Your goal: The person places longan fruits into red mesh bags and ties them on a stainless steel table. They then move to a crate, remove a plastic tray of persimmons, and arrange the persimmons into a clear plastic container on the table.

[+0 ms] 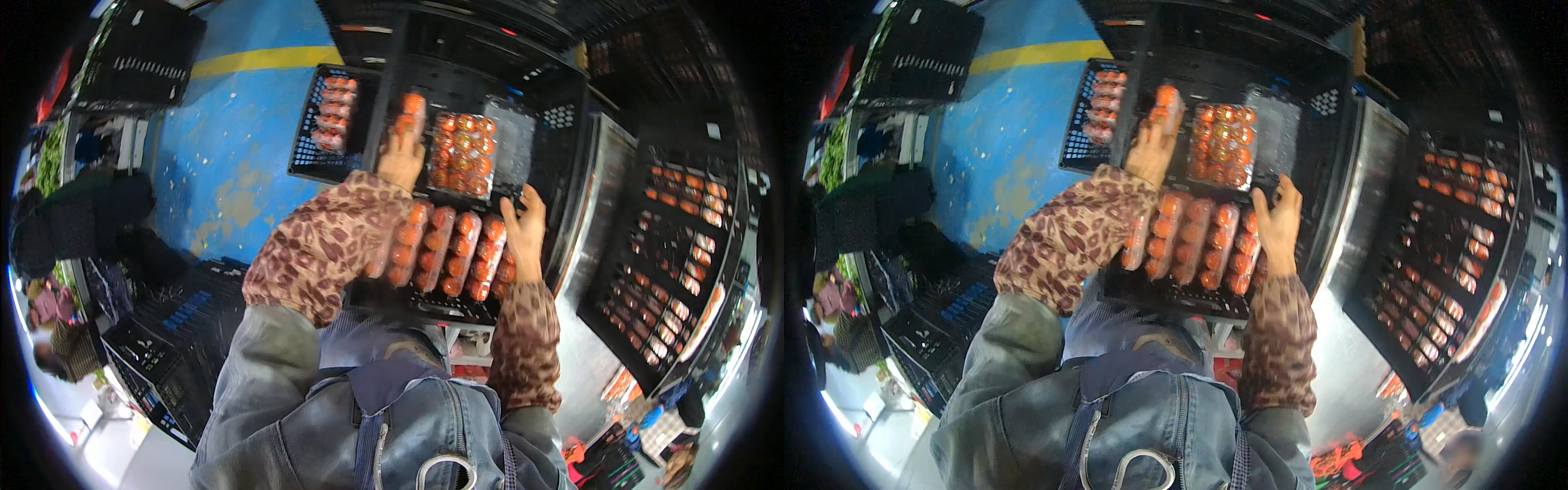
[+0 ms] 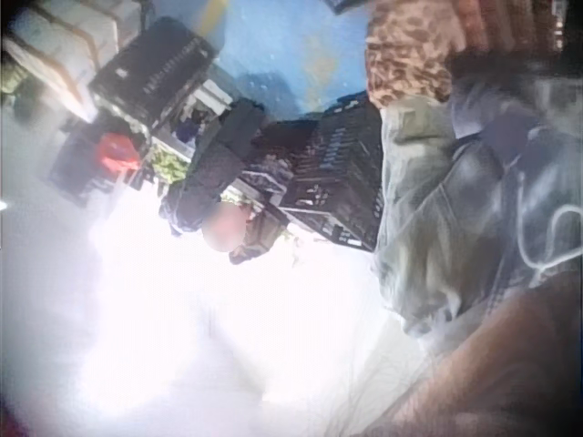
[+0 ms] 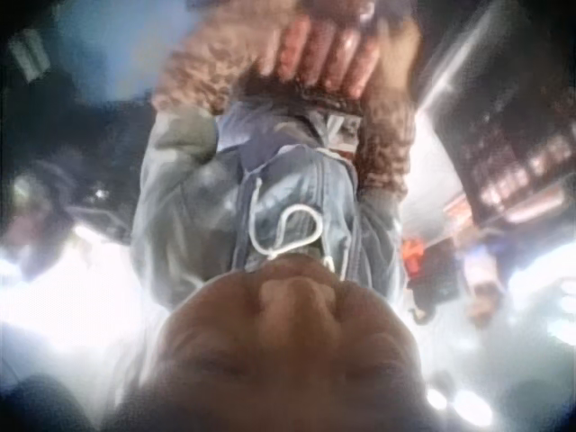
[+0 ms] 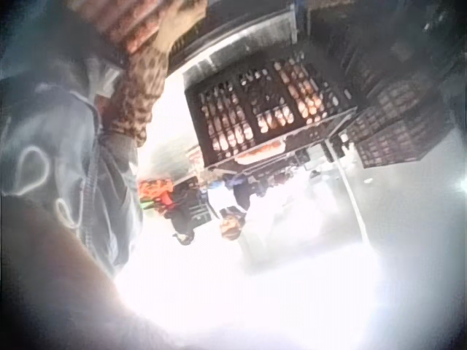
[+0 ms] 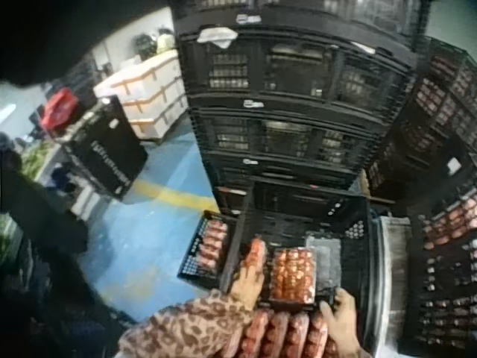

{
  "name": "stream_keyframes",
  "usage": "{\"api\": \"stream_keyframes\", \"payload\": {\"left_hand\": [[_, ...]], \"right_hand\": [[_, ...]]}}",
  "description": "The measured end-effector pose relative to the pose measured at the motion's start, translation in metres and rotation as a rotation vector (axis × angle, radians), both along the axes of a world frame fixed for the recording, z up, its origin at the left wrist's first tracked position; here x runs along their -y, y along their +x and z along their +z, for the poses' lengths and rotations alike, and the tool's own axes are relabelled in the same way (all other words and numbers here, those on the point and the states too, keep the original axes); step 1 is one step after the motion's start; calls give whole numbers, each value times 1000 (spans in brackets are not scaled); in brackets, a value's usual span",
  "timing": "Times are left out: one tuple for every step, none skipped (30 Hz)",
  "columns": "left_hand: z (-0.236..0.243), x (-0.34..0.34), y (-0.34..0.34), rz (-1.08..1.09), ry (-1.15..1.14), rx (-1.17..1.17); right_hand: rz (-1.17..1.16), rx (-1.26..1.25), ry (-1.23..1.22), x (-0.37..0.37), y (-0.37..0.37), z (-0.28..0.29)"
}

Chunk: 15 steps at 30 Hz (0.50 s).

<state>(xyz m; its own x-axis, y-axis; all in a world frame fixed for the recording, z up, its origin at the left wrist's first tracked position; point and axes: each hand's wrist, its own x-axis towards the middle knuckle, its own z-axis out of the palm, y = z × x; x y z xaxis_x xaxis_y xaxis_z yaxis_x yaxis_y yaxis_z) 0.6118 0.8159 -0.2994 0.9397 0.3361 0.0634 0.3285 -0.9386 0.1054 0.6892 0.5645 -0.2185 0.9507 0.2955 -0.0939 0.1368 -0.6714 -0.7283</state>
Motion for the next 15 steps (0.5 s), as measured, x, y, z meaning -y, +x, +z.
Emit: {"api": "stream_keyframes", "payload": {"left_hand": [[1,1,0,0,-2,5],[3,3,1,9,11,14],[5,3,1,16,35,37],[7,5,3,57,-26,-3],[8,6,5,70,13,-41],[9,6,7,78,-26,-43],[8,5,9,84,-70,-26],[8,6,10,112,-126,0],[8,7,12,138,-198,-51],[10,6,10,140,-179,-18],[13,5,9,124,-167,18],[18,6,9,137,-97,23],[25,6,7,130,-76,-47],[34,6,4,110,3,-39],[46,7,2,138,-118,-51]], "right_hand": [[50,-10,-141,-15,10,-31],[108,-5,-190,-24,16,-57],[118,-63,-286,-31,21,-80],[122,-233,-264,-37,30,-99],[145,-307,-193,-34,34,-110],[115,-329,-206,-35,35,-122],[82,-351,-225,-34,39,-129],[25,-405,-45,-36,37,-134],[28,-488,-11,-39,37,-136],[26,-568,23,-43,34,-136],[43,-639,84,-49,33,-131],[62,-499,56,-62,27,-129],[1,-387,28,-72,18,-121],[107,-269,17,-83,11,-110],[154,-182,-43,-97,5,-99]]}}
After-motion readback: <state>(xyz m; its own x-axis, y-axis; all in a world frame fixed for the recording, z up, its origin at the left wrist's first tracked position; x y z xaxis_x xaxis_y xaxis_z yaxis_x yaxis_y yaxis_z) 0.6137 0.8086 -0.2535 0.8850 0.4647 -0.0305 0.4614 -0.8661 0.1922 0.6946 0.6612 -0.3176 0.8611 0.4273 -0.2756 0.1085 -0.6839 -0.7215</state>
